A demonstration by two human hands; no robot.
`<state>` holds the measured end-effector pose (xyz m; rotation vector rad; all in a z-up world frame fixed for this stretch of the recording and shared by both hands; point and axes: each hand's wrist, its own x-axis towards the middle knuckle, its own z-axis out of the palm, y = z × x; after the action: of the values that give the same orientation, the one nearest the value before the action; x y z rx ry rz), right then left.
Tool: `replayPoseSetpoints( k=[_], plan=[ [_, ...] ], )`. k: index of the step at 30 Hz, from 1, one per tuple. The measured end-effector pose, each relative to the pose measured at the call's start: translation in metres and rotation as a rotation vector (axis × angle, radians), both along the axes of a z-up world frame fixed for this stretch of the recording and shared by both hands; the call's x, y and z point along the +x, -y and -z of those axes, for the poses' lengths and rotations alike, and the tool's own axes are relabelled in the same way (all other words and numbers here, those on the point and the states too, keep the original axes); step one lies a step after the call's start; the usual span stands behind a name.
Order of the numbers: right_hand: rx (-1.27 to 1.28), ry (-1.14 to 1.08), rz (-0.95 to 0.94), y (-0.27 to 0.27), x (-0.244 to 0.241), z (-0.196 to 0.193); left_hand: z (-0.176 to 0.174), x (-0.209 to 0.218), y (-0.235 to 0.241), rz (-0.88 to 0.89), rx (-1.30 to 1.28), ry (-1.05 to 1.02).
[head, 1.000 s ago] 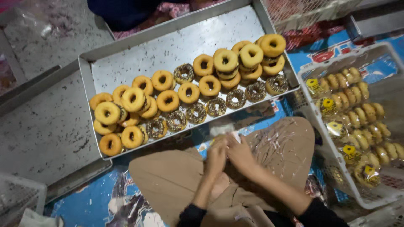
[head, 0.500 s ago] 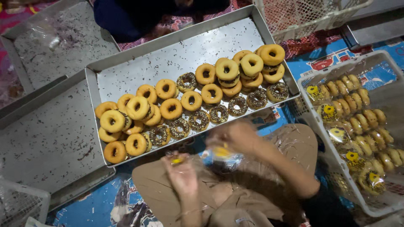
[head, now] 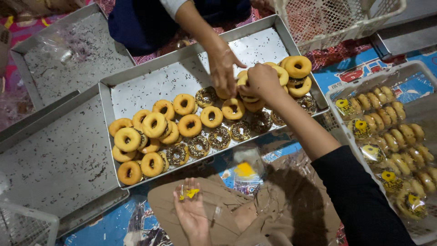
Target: The person sits on the floor and repeatedly picks donuts from a metal tray, places them into small clear plastic bags, and sets the filled bags into a white basket. The donuts include plain and seeded varieties.
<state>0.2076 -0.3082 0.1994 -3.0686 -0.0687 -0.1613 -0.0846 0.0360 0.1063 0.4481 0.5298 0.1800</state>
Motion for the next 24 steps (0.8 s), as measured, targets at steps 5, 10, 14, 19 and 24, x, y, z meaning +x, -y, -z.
replayPoseSetpoints(
  k=[5, 10, 14, 19, 24],
  plan=[
    [0.016, -0.06, -0.03, -0.013, -0.006, -0.03, -0.013, 0.007, 0.012, 0.019, 0.011, 0.003],
    [0.168, -0.05, -0.036, -0.014, -0.029, -0.066, -0.049, 0.015, 0.026, 0.002, -0.111, -0.042],
    [0.797, 0.127, -0.243, -0.021, -0.114, -0.078, -0.071, 0.044, 0.038, 0.064, -0.396, 0.063],
    [1.333, 0.124, -0.174, -0.061, -0.243, -0.066, -0.077, 0.082, 0.071, 0.021, -0.872, 0.129],
    [1.193, 0.106, 0.065, -0.082, -0.302, -0.049, -0.073, 0.074, 0.098, -0.059, -0.904, 0.066]
  ],
)
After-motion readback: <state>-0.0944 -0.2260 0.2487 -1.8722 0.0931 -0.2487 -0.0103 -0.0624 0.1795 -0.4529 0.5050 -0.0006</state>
